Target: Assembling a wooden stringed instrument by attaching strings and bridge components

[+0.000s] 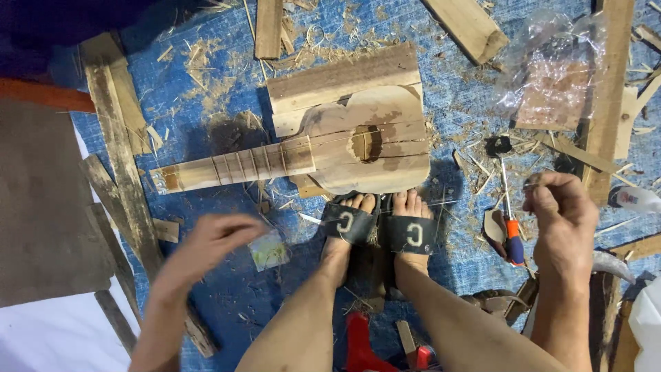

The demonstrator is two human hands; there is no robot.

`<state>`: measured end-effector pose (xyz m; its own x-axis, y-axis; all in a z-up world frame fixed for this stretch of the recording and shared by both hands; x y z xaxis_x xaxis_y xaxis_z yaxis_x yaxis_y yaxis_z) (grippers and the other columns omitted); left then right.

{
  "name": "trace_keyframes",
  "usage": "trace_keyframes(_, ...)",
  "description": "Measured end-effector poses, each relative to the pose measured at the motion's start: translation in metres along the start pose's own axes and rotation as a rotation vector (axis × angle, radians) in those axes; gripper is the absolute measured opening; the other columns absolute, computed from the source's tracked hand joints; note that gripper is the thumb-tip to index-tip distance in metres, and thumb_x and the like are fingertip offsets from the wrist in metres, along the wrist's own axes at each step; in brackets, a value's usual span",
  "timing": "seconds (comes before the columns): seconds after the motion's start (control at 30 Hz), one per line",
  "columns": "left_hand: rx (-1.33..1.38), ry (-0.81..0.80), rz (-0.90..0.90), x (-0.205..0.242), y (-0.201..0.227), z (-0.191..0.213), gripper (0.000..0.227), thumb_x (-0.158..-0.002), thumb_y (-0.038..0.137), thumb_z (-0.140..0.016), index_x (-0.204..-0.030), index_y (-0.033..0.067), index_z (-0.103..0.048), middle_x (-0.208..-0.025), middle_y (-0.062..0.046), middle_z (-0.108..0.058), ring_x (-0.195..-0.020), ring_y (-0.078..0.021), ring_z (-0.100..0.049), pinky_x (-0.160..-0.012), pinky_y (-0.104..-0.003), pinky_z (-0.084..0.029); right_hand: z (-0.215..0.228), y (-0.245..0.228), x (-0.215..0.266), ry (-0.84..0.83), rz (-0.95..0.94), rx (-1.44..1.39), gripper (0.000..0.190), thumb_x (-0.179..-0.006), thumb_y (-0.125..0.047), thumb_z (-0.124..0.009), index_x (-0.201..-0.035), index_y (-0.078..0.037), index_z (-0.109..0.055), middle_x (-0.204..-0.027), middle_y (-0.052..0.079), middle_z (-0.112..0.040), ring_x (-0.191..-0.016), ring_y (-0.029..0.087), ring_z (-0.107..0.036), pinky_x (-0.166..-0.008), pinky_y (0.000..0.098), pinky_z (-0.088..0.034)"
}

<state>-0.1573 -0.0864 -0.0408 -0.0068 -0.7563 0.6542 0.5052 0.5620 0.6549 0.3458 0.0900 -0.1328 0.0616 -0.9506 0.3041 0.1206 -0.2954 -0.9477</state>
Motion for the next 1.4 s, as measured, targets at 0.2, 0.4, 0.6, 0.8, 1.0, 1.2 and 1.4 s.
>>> trace_keyframes(0.2, 0.325, 0.336, 0.479, 0.082, -0.114, 0.034, 0.023, -0.090, 0.008, -0.073, -0.100, -0.0086, -0.085, -0.103, -0.019, -0.084, -0.098, -0.0235, -0.072, -0.091, -0.034, -0.052, -0.021, -0.025, -0.001, 0.014, -0.299, -0.342, 0.016, -0.106, -0.002, -0.051, -0.105, -0.016, -0.059, -0.100, -0.003, -0.062, -0.089, 0.010, -0.053, -0.083, 0.0256, -0.044)
trace_keyframes(0.4, 0.534, 0.480, 0.590, 0.128, -0.226, 0.039, 0.019, -0.090, -0.005, -0.073, -0.107, -0.0101, -0.078, -0.105, -0.024, -0.079, -0.093, -0.0317, -0.067, -0.080, -0.042, -0.049, -0.021, -0.018, -0.003, 0.024, -0.298, -0.564, 0.016, -0.102, -0.001, -0.057, -0.099, -0.015, -0.064, -0.098, 0.000, -0.064, -0.087, 0.011, -0.057, -0.082, 0.0261, -0.047)
trace_keyframes(0.6, 0.063, 0.519, 0.239, 0.190, -0.351, 0.069, 0.024, -0.092, 0.008, -0.064, -0.112, -0.0021, -0.071, -0.101, -0.018, -0.075, -0.086, -0.0307, -0.067, -0.075, -0.042, -0.050, -0.007, 0.005, -0.006, 0.017, -0.218, -0.565, 0.008, -0.100, -0.010, -0.067, -0.102, -0.016, -0.062, -0.096, 0.000, -0.064, -0.084, 0.010, -0.057, -0.082, 0.0247, -0.047)
trace_keyframes(0.8, -0.498, 0.535, -0.200, -0.007, -0.254, -0.121, 0.030, -0.093, 0.023, -0.054, -0.118, 0.0078, -0.063, -0.096, -0.011, -0.070, -0.077, -0.0296, -0.067, -0.070, -0.042, -0.051, -0.020, -0.009, -0.002, -0.092, -0.236, -0.527, 0.008, -0.102, -0.005, -0.062, -0.103, -0.012, -0.066, -0.097, 0.001, -0.067, -0.085, 0.012, -0.058, -0.082, 0.0244, -0.048)
trace_keyframes(1.0, -0.765, 0.497, -0.412, -0.214, -0.106, -0.291, 0.037, -0.093, 0.030, -0.052, -0.125, 0.0120, -0.059, -0.099, -0.010, -0.069, -0.078, -0.0306, -0.068, -0.071, -0.043, -0.052, -0.044, -0.013, 0.004, -0.162, -0.311, -0.489, 0.020, -0.097, 0.002, -0.060, -0.107, -0.010, -0.071, -0.115, 0.004, -0.066, -0.089, 0.011, -0.055, -0.081, 0.0234, -0.046)
trace_keyframes(1.2, -0.718, 0.454, -0.387, -0.200, -0.082, -0.277, 0.035, -0.094, 0.028, -0.049, -0.124, 0.0113, -0.059, -0.103, -0.011, -0.070, -0.083, -0.0309, -0.068, -0.077, -0.043, -0.052, -0.058, 0.007, 0.010, -0.237, -0.309, -0.444, 0.009, -0.097, -0.009, -0.068, -0.106, -0.006, -0.070, -0.099, 0.003, -0.067, -0.082, 0.013, -0.058, -0.074, 0.0262, -0.051)
trace_keyframes(1.4, -0.694, 0.388, -0.373, -0.199, -0.085, -0.275, 0.032, -0.104, 0.029, -0.045, -0.132, 0.0159, -0.054, -0.120, -0.016, -0.073, -0.105, -0.0344, -0.073, -0.093, -0.048, -0.056, -0.067, 0.027, 0.017, -0.131, -0.228, -0.294, 0.015, -0.101, -0.013, -0.066, -0.109, 0.000, -0.063, -0.093, 0.010, -0.058, -0.083, 0.019, -0.061, -0.082, 0.0315, -0.053)
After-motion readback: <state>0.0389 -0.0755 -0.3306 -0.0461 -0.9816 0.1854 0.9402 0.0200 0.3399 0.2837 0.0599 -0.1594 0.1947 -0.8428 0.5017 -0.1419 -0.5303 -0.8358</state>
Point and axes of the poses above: each hand's wrist, its own x-axis away from the middle knuckle, its own z-axis out of the back of the hand, y = z × x, the point moved 1 cm from there along -x, towards the middle knuckle
